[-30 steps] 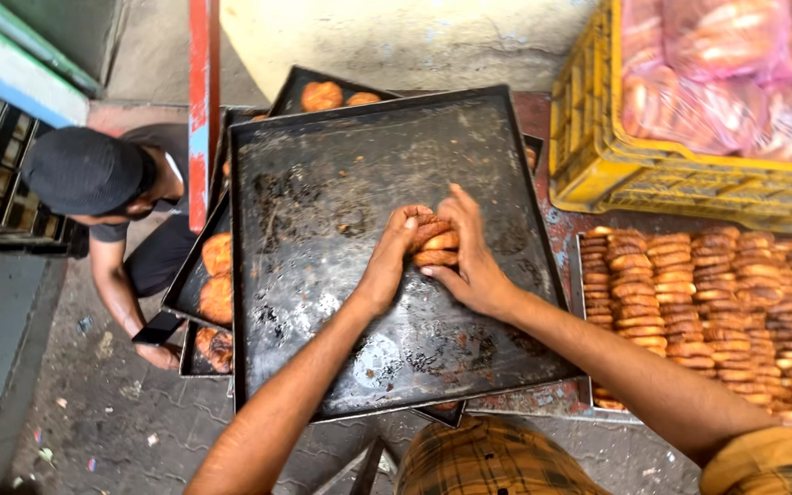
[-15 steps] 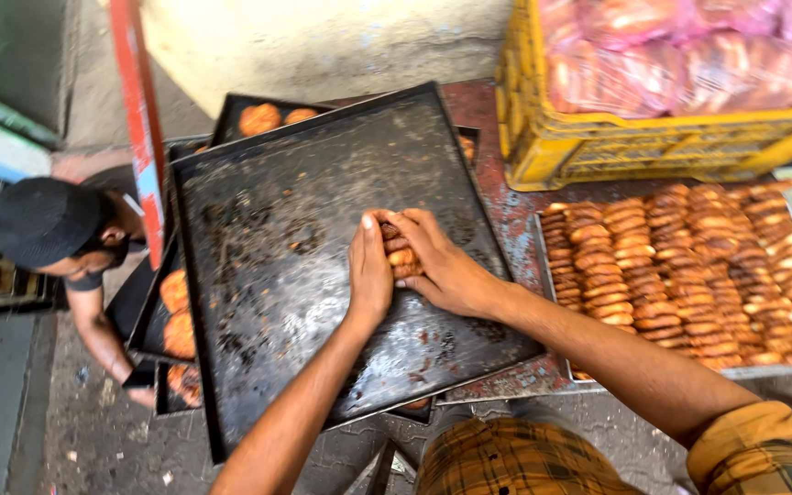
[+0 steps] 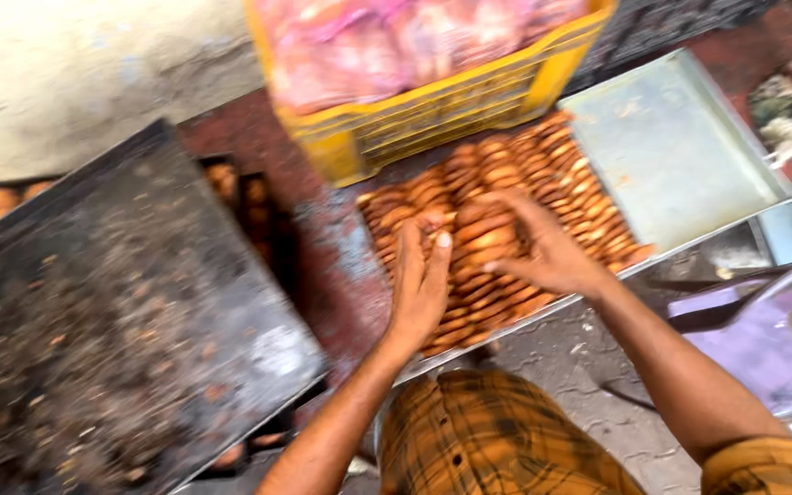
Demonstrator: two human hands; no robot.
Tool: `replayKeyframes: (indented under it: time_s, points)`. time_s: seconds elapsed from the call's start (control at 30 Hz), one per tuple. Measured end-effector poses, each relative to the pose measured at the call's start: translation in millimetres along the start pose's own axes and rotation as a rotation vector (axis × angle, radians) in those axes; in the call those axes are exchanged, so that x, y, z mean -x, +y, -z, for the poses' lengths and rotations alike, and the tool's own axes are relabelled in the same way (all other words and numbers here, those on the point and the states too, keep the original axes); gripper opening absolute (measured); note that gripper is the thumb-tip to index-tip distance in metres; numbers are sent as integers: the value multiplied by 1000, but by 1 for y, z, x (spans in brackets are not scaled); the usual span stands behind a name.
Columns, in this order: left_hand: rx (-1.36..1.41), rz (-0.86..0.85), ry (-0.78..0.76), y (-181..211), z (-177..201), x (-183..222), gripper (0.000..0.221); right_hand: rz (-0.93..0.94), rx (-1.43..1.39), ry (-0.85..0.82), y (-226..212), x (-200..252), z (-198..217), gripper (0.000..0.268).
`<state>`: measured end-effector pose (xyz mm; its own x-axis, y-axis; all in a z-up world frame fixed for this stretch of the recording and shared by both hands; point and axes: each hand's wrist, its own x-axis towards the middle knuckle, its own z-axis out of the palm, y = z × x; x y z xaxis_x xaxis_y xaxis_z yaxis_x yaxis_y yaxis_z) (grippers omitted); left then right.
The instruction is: The person organizes baked goods by hand, moving them from multiple baking trays into a large metal tray and arranging them into tight rows.
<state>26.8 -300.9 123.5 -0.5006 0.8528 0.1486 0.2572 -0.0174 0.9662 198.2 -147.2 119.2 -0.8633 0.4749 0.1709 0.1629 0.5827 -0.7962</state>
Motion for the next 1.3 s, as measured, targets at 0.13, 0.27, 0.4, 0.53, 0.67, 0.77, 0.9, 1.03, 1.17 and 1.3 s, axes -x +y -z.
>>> replayKeyframes:
  time_s: [0.13, 0.27, 0.4, 0.53, 0.67, 0.77, 0.9, 1.03, 1.17, 1.3]
  points:
    - [-41, -17, 12, -40, -95, -35, 30, -276, -175, 49, 101, 30, 76, 84]
    - [-242, 45, 1, -87, -147, -48, 26, -383, -63, -197, 174, 45, 69, 81]
    - [-377, 199, -47, -109, -158, -59, 34, -209, 78, -253, 206, 27, 32, 87]
    - [-680, 117, -161, -112, -161, -60, 54, -329, -18, -209, 215, 17, 15, 87]
    - [-893, 79, -306, -108, -175, -66, 75, -339, -4, -111, 212, 25, 7, 94]
    - [-948, 100, -380, -108, -183, -66, 86, -378, -51, -130, 208, 30, -5, 97]
    - [-1076, 85, -414, -110, -184, -70, 91, -409, -15, -292, 209, 23, -3, 103]
    - [-1109, 103, -441, -112, -185, -71, 90, -407, 103, -396, 209, 15, 3, 102]
    - [-1149, 155, -483, -110, -189, -75, 91, -553, 130, -478, 208, 10, 4, 98]
    - [-1173, 170, -513, -108, -189, -73, 90, -321, 250, -461, 211, 12, 3, 104]
